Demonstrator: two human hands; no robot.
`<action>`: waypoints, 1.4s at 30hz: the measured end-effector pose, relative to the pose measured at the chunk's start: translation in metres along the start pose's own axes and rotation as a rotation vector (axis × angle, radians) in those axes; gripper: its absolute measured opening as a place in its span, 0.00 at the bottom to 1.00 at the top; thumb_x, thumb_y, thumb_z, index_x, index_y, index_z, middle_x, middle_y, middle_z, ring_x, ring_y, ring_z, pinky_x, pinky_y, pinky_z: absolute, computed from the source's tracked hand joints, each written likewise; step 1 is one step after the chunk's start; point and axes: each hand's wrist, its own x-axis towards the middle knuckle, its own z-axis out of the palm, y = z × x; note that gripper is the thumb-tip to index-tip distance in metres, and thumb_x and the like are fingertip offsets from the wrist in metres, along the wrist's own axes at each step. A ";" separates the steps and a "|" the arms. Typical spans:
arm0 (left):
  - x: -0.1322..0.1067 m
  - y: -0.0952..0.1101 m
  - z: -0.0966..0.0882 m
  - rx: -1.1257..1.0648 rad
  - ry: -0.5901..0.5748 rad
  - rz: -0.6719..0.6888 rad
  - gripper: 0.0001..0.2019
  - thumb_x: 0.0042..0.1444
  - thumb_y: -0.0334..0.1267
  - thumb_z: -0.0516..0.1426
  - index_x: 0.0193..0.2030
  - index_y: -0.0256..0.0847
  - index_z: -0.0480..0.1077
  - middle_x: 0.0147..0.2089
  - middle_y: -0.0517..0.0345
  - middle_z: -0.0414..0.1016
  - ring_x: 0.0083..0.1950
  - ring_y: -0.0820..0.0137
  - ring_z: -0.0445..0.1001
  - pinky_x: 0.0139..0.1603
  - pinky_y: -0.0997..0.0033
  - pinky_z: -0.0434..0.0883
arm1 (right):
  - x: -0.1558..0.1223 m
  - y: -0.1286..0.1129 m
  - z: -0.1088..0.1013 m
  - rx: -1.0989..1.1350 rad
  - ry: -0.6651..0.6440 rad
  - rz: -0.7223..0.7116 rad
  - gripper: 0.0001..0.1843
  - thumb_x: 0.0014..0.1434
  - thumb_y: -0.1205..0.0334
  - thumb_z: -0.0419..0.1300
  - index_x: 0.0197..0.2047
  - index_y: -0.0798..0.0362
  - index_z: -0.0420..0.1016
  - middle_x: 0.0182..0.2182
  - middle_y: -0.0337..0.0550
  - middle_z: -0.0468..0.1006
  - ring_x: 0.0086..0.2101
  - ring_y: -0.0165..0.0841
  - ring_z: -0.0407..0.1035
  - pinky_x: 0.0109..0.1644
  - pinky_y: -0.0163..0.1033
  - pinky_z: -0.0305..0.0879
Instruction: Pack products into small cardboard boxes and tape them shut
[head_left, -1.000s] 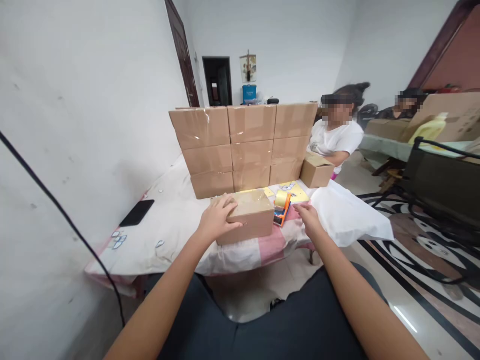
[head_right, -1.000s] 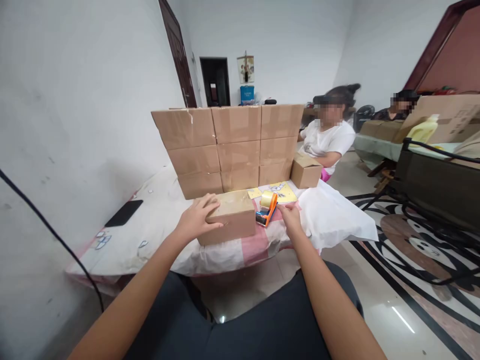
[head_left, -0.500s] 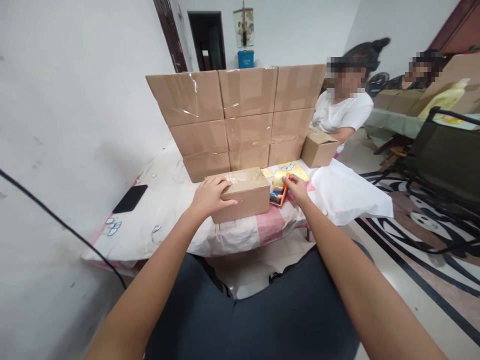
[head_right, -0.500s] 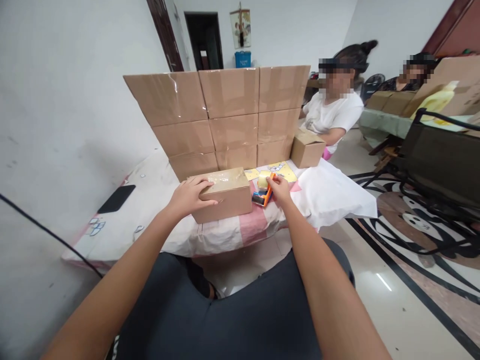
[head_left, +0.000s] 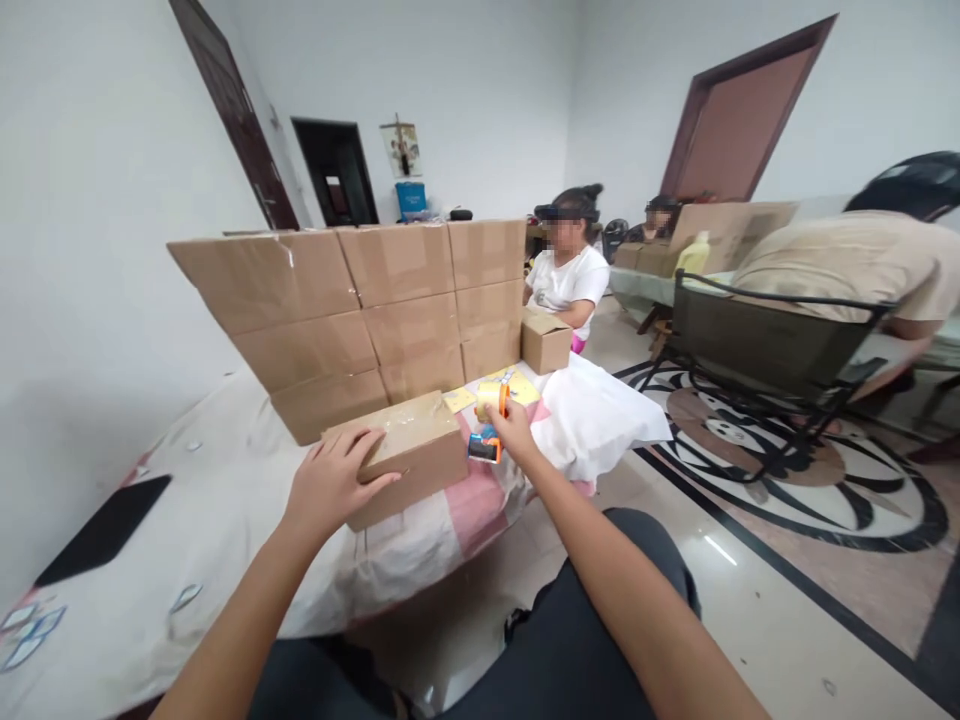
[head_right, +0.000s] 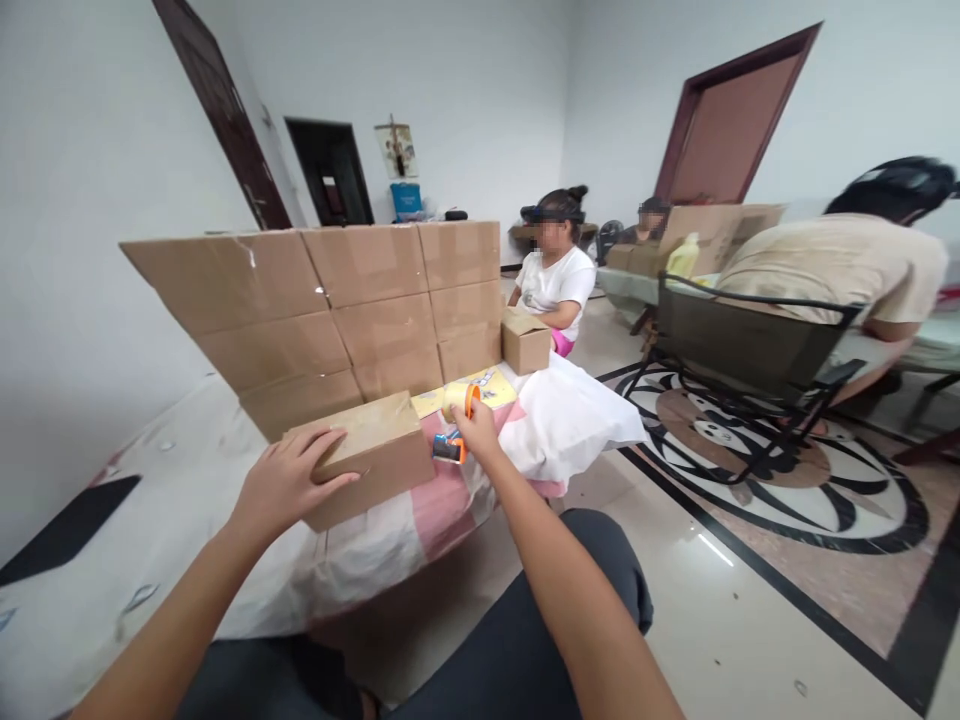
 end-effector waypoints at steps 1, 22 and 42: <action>0.000 0.004 -0.002 -0.016 0.062 0.010 0.25 0.58 0.56 0.58 0.56 0.43 0.71 0.58 0.47 0.74 0.58 0.50 0.71 0.57 0.50 0.66 | -0.005 -0.008 -0.003 0.045 0.015 -0.015 0.17 0.56 0.46 0.57 0.33 0.53 0.69 0.27 0.40 0.72 0.32 0.34 0.65 0.36 0.37 0.64; 0.040 0.120 -0.018 -0.982 -0.127 0.001 0.34 0.59 0.52 0.60 0.69 0.46 0.58 0.69 0.44 0.62 0.69 0.51 0.62 0.69 0.50 0.58 | -0.109 -0.092 -0.003 0.473 -0.317 -0.122 0.23 0.64 0.41 0.54 0.46 0.51 0.74 0.37 0.43 0.75 0.39 0.35 0.69 0.46 0.39 0.66; -0.007 0.168 -0.015 -1.174 0.161 -0.428 0.19 0.54 0.56 0.61 0.28 0.41 0.76 0.37 0.53 0.73 0.41 0.63 0.72 0.42 0.69 0.70 | -0.090 -0.078 -0.017 -0.114 -0.099 -0.618 0.27 0.69 0.44 0.39 0.27 0.49 0.65 0.27 0.45 0.68 0.35 0.39 0.65 0.46 0.47 0.64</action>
